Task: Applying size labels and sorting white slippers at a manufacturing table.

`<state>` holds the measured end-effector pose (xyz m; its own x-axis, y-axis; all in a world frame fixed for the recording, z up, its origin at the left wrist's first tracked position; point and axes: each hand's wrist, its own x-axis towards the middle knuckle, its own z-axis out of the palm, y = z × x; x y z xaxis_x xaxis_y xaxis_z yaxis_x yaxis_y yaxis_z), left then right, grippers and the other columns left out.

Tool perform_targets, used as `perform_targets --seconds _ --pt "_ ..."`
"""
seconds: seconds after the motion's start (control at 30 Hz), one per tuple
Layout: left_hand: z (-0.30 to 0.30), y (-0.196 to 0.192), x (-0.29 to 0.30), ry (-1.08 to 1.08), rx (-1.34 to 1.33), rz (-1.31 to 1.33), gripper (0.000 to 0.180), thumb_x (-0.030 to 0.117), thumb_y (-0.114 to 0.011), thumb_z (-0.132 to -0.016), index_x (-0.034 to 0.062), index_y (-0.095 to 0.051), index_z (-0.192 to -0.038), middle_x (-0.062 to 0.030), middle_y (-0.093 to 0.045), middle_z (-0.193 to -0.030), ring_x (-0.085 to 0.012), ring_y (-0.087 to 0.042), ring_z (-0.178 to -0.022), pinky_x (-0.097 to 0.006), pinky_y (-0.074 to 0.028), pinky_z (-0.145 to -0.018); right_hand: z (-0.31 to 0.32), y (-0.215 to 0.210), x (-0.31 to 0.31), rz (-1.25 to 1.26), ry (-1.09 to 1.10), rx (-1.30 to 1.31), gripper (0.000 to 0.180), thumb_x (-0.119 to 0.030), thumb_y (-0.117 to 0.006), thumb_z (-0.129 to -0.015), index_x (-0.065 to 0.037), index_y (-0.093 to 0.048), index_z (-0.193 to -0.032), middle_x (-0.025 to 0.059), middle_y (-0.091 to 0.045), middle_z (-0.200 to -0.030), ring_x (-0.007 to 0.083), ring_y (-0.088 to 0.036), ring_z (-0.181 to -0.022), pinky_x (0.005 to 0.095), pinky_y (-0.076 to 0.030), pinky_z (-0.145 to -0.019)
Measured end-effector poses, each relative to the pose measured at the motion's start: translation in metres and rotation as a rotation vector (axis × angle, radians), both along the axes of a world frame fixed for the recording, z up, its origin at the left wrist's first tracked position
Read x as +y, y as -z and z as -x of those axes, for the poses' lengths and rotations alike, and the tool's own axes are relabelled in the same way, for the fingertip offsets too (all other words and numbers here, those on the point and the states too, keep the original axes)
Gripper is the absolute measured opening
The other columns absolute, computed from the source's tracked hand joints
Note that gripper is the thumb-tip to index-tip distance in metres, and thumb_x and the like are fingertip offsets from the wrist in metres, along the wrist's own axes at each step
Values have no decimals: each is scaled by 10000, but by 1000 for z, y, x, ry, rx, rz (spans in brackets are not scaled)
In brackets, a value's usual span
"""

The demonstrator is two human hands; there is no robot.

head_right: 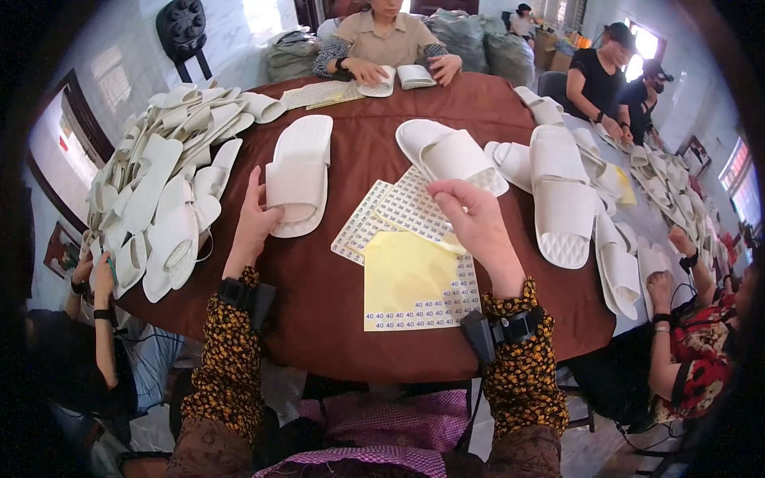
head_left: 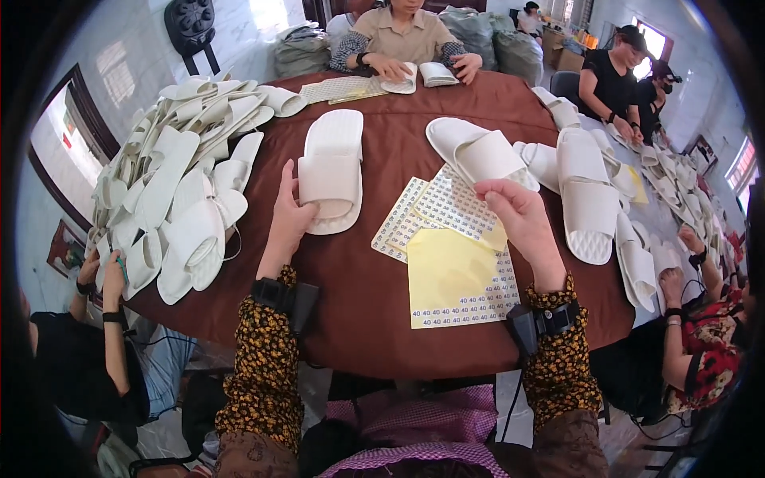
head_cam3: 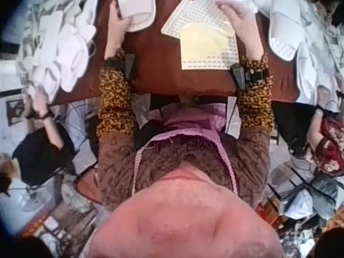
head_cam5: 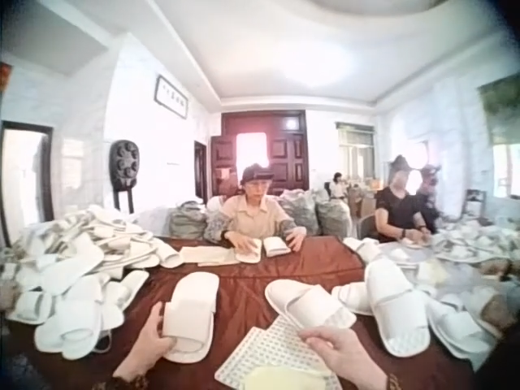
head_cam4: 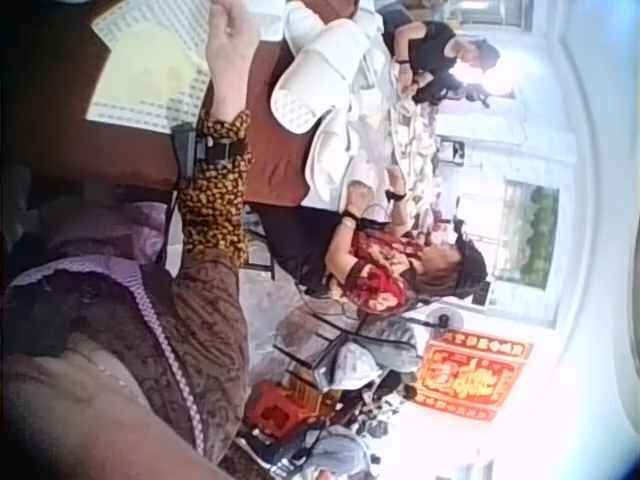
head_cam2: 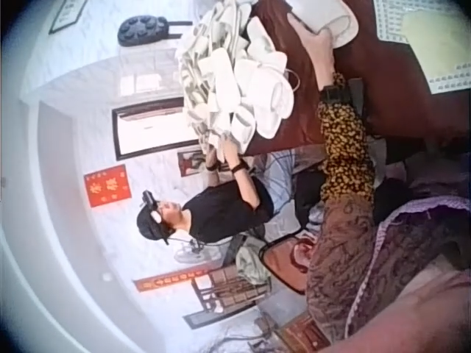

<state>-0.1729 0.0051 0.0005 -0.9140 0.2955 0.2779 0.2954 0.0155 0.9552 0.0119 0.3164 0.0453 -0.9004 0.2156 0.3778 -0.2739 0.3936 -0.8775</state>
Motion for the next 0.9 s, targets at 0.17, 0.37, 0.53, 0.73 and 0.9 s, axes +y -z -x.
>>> perform_targets --seconds 0.17,0.37,0.53,0.73,0.9 --pt "0 0 -1 6 -58 -98 970 -113 -551 -678 68 -78 -1506 -200 -475 -1300 -269 -551 -1116 -347 -484 -900 2 2 -2 -1 24 -3 207 -78 -543 -917 35 -642 -1061 32 -661 -914 79 -580 -863 225 -456 -784" --pt "11 -5 -16 329 -420 -481 693 -89 -463 -691 -41 -365 -1376 -161 -533 -1262 -268 -554 -1147 -363 -434 -1006 5 6 1 10 52 53 197 -77 -561 -903 25 -650 -1047 41 -674 -888 80 -586 -825 228 -465 -740" --pt "-21 -26 -19 338 -407 -460 602 16 -469 -743 -68 -415 -1337 -189 -537 -1285 -292 -540 -1173 -396 -415 -1028 4 14 11 47 59 60 214 -83 -568 -901 29 -635 -1071 56 -675 -937 95 -605 -863 235 -479 -760" --pt "-49 -33 -33 356 -564 -616 546 194 -570 -795 -64 -468 -1265 -167 -604 -1093 -251 -577 -875 -377 -509 -720 -1 4 8 221 55 124 455 -120 -619 -881 12 -472 -1292 151 -573 -1190 160 -594 -990 271 -490 -834" --pt "-116 -49 8 749 -1000 -877 588 176 -502 -812 -139 -381 -1293 -362 -471 -1173 -181 -465 -666 -235 -396 -508 6 10 18 458 -227 331 692 -190 -705 -823 -19 -330 -1379 130 -451 -1334 203 -451 -1218 330 -425 -962"
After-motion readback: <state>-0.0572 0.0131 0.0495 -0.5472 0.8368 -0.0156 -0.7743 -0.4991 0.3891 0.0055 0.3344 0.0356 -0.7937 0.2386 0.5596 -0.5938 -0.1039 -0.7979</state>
